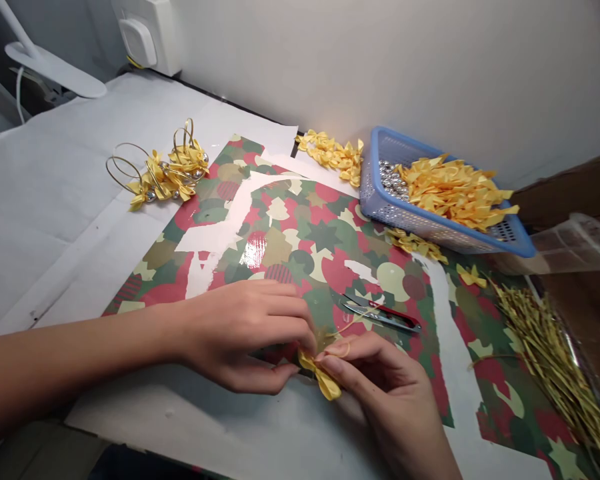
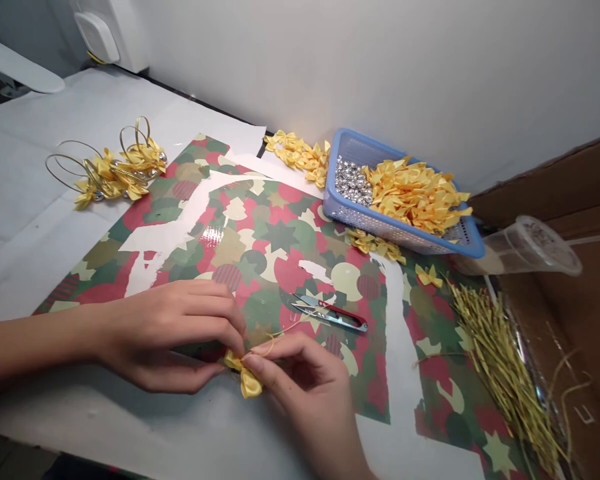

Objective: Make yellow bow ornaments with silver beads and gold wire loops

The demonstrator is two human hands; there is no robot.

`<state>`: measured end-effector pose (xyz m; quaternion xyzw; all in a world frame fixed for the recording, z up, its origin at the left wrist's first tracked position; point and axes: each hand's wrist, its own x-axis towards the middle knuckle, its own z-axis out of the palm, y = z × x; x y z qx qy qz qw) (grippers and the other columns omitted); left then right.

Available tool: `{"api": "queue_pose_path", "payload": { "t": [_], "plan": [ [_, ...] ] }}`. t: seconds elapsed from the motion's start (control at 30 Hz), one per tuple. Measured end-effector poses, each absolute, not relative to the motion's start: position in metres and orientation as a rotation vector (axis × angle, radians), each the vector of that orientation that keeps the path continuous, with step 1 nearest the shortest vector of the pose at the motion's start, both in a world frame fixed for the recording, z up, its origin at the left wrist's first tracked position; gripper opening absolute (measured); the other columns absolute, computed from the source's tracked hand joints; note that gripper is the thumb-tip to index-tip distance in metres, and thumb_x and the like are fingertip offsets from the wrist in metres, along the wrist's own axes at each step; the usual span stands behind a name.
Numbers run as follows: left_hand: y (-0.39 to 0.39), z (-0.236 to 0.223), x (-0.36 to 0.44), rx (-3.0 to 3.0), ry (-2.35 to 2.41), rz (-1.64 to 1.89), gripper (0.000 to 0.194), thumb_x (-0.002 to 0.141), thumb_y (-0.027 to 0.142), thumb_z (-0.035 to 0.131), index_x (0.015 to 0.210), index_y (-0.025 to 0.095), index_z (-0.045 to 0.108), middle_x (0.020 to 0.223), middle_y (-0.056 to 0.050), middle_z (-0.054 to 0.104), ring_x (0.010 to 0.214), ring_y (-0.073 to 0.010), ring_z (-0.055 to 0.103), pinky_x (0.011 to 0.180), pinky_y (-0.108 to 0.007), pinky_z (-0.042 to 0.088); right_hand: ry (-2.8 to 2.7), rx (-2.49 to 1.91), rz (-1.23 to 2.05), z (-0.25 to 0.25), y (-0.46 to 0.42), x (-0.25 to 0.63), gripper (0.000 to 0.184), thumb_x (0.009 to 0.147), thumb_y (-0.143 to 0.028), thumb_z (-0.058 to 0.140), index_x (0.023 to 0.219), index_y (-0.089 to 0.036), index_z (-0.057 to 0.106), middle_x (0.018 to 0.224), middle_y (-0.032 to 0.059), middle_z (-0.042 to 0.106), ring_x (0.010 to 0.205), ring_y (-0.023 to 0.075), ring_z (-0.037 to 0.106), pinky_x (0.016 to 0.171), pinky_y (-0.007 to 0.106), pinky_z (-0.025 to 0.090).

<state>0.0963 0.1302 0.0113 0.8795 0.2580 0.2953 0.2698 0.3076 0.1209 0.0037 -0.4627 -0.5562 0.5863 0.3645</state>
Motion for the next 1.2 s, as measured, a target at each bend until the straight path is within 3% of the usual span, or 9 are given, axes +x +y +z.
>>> {"api": "queue_pose_path", "payload": {
  "t": [0.23, 0.4, 0.53, 0.67, 0.8, 1.2],
  "plan": [
    [0.127, 0.009, 0.1, 2.33, 0.721, 0.937, 0.015, 0.079, 0.004, 0.056, 0.084, 0.017, 0.063, 0.076, -0.004, 0.072, 0.067, -0.0139, 0.058, 0.065, -0.026, 0.047, -1.107, -1.27, 1.824, 0.004, 0.116, 0.308, 0.017, 0.071, -0.035, 0.08, 0.068, -0.021, 0.072, 0.066, 0.0011, 0.072, 0.059, 0.0107, 0.066, 0.054, 0.016, 0.055],
    [0.127, 0.01, 0.1, 2.315, 0.736, 0.935, 0.009, 0.083, 0.011, 0.057, 0.082, 0.018, 0.063, 0.074, -0.005, 0.071, 0.065, -0.0139, 0.056, 0.062, -0.027, 0.047, -0.975, -1.351, 1.875, 0.012, 0.114, 0.3, 0.024, 0.068, -0.038, 0.082, 0.065, -0.018, 0.068, 0.061, 0.0, 0.067, 0.054, 0.011, 0.062, 0.052, 0.02, 0.054],
    [0.126, 0.011, 0.101, 2.277, 0.729, 0.956, 0.012, 0.084, 0.009, 0.054, 0.079, 0.018, 0.062, 0.069, -0.004, 0.069, 0.062, -0.0138, 0.055, 0.061, -0.027, 0.047, -1.117, -1.31, 1.877, 0.008, 0.118, 0.303, 0.024, 0.076, -0.042, 0.074, 0.076, -0.019, 0.069, 0.067, 0.0015, 0.069, 0.057, 0.0128, 0.064, 0.052, 0.022, 0.056],
    [0.124, 0.013, 0.101, 2.171, 0.801, 0.982, 0.011, 0.085, 0.01, 0.057, 0.077, 0.016, 0.061, 0.069, -0.004, 0.069, 0.065, -0.014, 0.057, 0.063, -0.028, 0.047, -1.493, -1.185, 1.217, 0.003, 0.121, 0.313, 0.011, 0.086, -0.028, 0.065, 0.097, -0.026, 0.066, 0.088, 0.0028, 0.066, 0.072, 0.0146, 0.066, 0.06, 0.024, 0.057],
    [0.123, 0.013, 0.102, 2.118, 0.866, 0.996, 0.01, 0.083, 0.01, 0.059, 0.075, 0.014, 0.061, 0.07, -0.004, 0.068, 0.065, -0.0131, 0.056, 0.064, -0.027, 0.045, -1.949, -0.868, 0.585, 0.007, 0.123, 0.318, 0.029, 0.078, -0.008, 0.068, 0.102, -0.023, 0.063, 0.089, 0.0031, 0.057, 0.084, 0.017, 0.059, 0.073, 0.028, 0.054],
    [0.124, 0.011, 0.103, 2.076, 0.882, 1.007, 0.011, 0.082, 0.008, 0.059, 0.073, 0.015, 0.06, 0.067, -0.002, 0.066, 0.063, -0.0111, 0.052, 0.063, -0.025, 0.045, -2.206, -0.768, 0.316, -0.001, 0.125, 0.315, 0.016, 0.083, -0.012, 0.065, 0.093, -0.024, 0.064, 0.075, 0.0013, 0.057, 0.062, 0.0145, 0.057, 0.054, 0.027, 0.05]
  ]
}}
